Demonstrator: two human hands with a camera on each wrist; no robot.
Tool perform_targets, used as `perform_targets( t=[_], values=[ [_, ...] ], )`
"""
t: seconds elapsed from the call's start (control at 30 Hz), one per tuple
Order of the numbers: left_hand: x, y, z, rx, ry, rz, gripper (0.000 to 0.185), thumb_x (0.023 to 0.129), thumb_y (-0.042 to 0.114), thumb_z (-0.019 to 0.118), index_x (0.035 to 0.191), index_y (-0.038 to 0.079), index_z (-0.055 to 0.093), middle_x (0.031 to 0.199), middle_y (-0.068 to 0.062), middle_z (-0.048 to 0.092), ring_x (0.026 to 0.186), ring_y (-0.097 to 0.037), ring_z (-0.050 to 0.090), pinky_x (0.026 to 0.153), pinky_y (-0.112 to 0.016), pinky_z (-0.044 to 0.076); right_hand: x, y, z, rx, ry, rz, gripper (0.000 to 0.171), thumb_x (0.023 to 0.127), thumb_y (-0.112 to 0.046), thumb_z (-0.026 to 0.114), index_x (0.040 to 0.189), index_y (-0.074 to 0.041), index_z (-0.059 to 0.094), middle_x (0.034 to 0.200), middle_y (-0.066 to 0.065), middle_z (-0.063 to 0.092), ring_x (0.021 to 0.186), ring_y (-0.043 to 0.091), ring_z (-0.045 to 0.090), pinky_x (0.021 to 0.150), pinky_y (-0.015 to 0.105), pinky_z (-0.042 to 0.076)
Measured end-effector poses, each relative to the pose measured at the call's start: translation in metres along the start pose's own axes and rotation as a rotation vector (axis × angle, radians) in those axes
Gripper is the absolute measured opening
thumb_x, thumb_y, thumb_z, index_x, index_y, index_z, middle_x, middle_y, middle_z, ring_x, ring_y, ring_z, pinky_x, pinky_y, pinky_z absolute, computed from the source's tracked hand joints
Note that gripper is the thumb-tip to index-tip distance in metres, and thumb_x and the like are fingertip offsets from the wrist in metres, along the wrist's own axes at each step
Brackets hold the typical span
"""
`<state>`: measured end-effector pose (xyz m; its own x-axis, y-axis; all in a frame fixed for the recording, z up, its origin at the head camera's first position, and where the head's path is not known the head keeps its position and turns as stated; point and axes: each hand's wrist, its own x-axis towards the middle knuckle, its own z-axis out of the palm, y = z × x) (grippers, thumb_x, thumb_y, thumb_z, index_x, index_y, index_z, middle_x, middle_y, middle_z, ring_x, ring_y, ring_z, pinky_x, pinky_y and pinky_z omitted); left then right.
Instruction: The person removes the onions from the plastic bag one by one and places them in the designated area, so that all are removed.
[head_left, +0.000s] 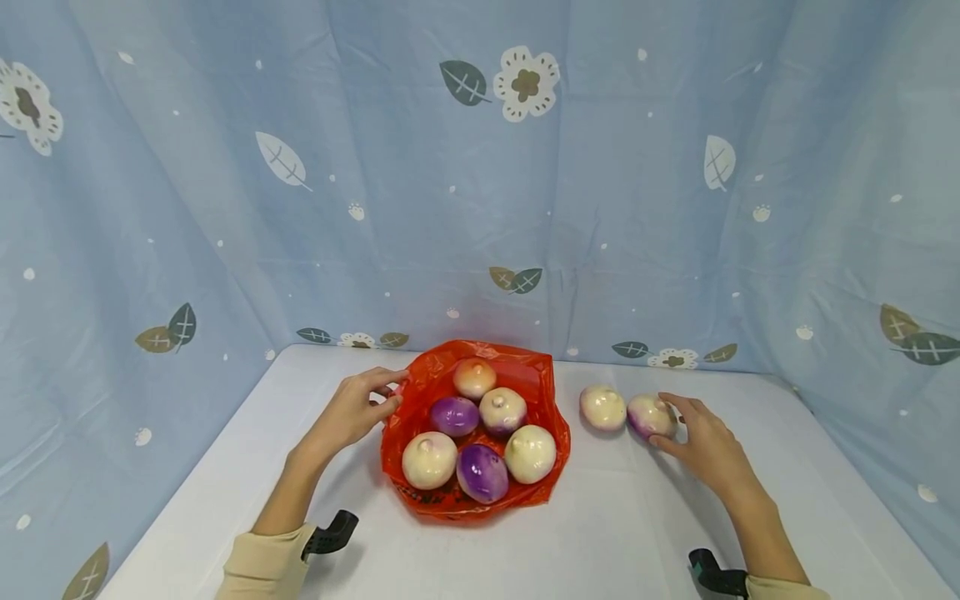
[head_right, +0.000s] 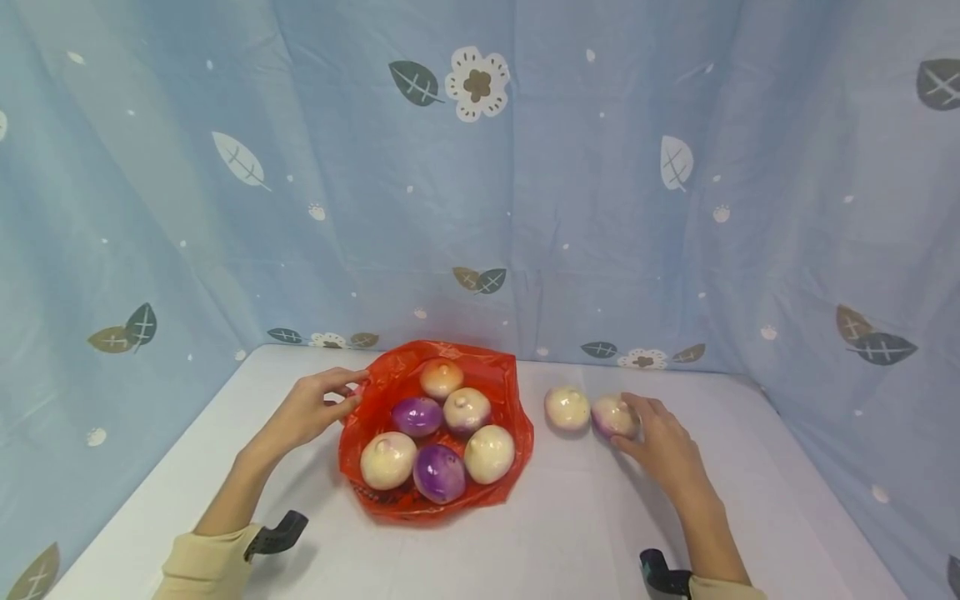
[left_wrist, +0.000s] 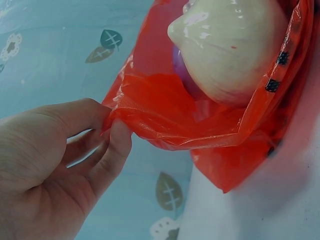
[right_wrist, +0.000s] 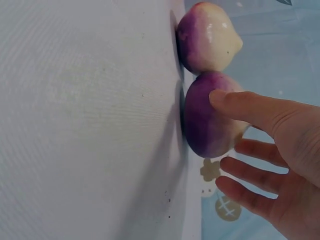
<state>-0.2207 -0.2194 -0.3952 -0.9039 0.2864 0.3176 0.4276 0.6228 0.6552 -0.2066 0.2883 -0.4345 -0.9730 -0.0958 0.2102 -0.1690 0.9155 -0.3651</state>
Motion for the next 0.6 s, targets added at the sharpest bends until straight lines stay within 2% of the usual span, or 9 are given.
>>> perform_targets(
  t=[0.37,0.6],
  values=[
    [-0.001,0.002,-0.001,-0.017,0.001,0.018,0.038,0.089,0.001,0.066,0.127,0.0,0.064,0.114,-0.014,0.069,0.087,-0.023,0.068,0.064,-0.018,0.058,-0.002,-0.006,-0.012,0.006,0.057,-0.054,0.068,0.079,-0.022,0.08,0.138,-0.005,0.05,0.132,0.03,0.053,0.114,0.053,0.055,0.085,0.07,0.047],
    [-0.001,0.001,0.0,-0.019,0.002,0.012,0.039,0.089,0.001,0.065,0.128,0.002,0.064,0.115,-0.012,0.069,0.088,-0.022,0.068,0.065,-0.02,0.059,-0.003,-0.012,-0.019,0.003,0.084,-0.077,0.067,0.08,-0.023,0.079,0.138,-0.007,0.05,0.133,0.026,0.053,0.115,0.053,0.054,0.085,0.07,0.046]
  ],
)
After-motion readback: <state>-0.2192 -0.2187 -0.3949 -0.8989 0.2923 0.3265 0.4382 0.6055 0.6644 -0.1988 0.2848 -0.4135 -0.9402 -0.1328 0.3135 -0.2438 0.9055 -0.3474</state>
